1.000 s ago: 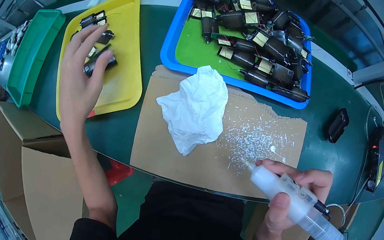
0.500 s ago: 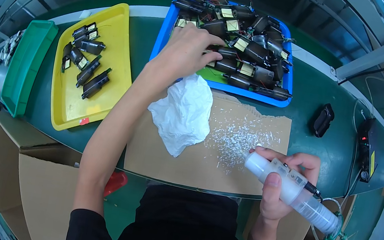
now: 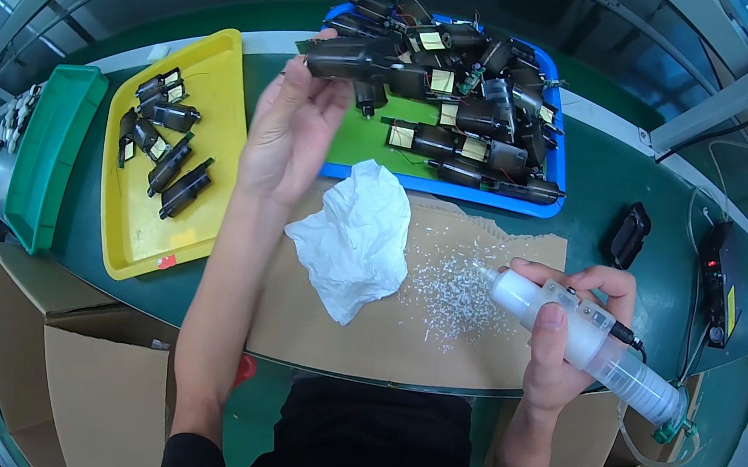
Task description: The person uses a syringe-like tool to apply a white substance to small black cylindrical objects with wires. They pick up each object from a blue tray, apply the substance, and place it into a yellow tray. The person occasionally wipes the tool on a tissue and adjusts a device on the table.
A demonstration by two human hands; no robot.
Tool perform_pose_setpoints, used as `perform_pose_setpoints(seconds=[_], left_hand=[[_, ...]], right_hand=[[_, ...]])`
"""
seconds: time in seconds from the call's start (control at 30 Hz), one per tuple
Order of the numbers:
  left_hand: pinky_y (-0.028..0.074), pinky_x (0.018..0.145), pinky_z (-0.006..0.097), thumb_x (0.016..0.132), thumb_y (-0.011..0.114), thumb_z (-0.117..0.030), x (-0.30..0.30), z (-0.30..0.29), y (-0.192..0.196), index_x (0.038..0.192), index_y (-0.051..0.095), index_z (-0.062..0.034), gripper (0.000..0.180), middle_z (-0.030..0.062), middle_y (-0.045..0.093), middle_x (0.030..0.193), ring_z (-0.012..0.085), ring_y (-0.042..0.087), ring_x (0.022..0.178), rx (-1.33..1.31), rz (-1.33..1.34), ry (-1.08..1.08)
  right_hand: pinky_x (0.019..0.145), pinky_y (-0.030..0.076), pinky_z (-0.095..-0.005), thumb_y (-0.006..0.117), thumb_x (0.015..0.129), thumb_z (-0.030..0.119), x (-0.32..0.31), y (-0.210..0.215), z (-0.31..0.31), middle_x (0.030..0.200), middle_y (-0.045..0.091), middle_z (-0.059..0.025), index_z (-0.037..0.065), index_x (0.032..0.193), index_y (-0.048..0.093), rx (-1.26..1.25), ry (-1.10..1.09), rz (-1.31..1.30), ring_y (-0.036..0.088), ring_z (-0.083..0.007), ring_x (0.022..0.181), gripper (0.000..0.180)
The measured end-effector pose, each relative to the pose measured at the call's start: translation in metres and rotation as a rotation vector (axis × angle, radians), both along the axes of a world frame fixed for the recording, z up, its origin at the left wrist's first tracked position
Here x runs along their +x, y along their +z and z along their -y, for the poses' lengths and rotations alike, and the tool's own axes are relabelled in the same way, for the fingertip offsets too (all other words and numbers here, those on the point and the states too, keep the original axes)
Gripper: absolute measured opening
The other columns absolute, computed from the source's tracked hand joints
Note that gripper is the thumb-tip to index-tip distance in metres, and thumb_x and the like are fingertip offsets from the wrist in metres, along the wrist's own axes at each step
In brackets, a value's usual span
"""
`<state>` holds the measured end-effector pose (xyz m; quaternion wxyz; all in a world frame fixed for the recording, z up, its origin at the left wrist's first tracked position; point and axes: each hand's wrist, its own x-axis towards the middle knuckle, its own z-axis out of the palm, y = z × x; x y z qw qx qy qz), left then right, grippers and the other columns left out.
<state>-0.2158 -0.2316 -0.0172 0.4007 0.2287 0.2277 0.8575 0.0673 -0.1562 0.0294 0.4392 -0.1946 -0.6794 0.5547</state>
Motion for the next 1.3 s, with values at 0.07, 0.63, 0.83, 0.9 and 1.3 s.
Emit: perform_pose_setpoints(seconds=[0.07,0.63,0.83,0.9,1.3], left_hand=[[0.042,0.097,0.042,0.092,0.048,-0.040,0.021,-0.005,0.010,0.137,0.032,-0.0064,0.058,0.0076,0.047,0.123,0.0221,0.044,0.115,0.028,0.131,-0.013],[0.049,0.063,0.026,0.071,0.071,-0.054,0.071,0.004,0.012,0.124,0.043,0.0086,0.087,0.0167,0.058,0.095,0.0192,0.058,0.087,-0.108,-0.249,-0.629],[0.048,0.064,0.027,0.074,0.066,-0.056,0.075,0.002,0.016,0.122,0.048,0.0098,0.083,0.0133,0.059,0.096,0.0166,0.058,0.084,-0.065,-0.307,-0.614],[0.044,0.063,0.025,0.084,0.060,-0.049,0.077,0.001,0.007,0.128,0.045,0.0051,0.072,0.0099,0.058,0.097,0.0141,0.055,0.080,0.045,-0.345,-0.560],[0.049,0.078,0.025,0.083,0.061,-0.050,0.068,0.003,0.006,0.130,0.047,-0.0013,0.069,0.0136,0.052,0.127,0.0147,0.056,0.099,0.002,-0.471,-0.611]], right_hand=[[0.077,0.052,-0.0316,0.064,0.079,0.008,-0.002,0.002,-0.001,0.086,0.064,-0.0236,-0.001,0.099,0.037,0.003,-0.014,-0.010,0.066,-0.0245,0.085,0.034],[0.076,0.054,-0.0399,0.068,0.078,0.036,-0.037,0.042,0.019,0.080,0.063,-0.0253,0.007,0.094,0.030,-0.001,-0.039,-0.016,0.065,-0.0305,0.074,0.051],[0.076,0.054,-0.0430,0.068,0.080,0.035,-0.039,0.040,0.021,0.080,0.063,-0.0253,0.006,0.092,0.029,-0.034,-0.020,-0.021,0.066,-0.0321,0.074,0.051],[0.076,0.054,-0.0442,0.068,0.081,0.034,-0.039,0.039,0.020,0.081,0.063,-0.0258,0.005,0.092,0.028,-0.019,0.001,-0.015,0.066,-0.0333,0.073,0.051],[0.077,0.054,-0.0343,0.073,0.072,0.010,-0.033,0.034,0.016,0.087,0.065,-0.0237,0.000,0.096,0.031,-0.076,0.080,-0.086,0.066,-0.0267,0.086,0.049]])
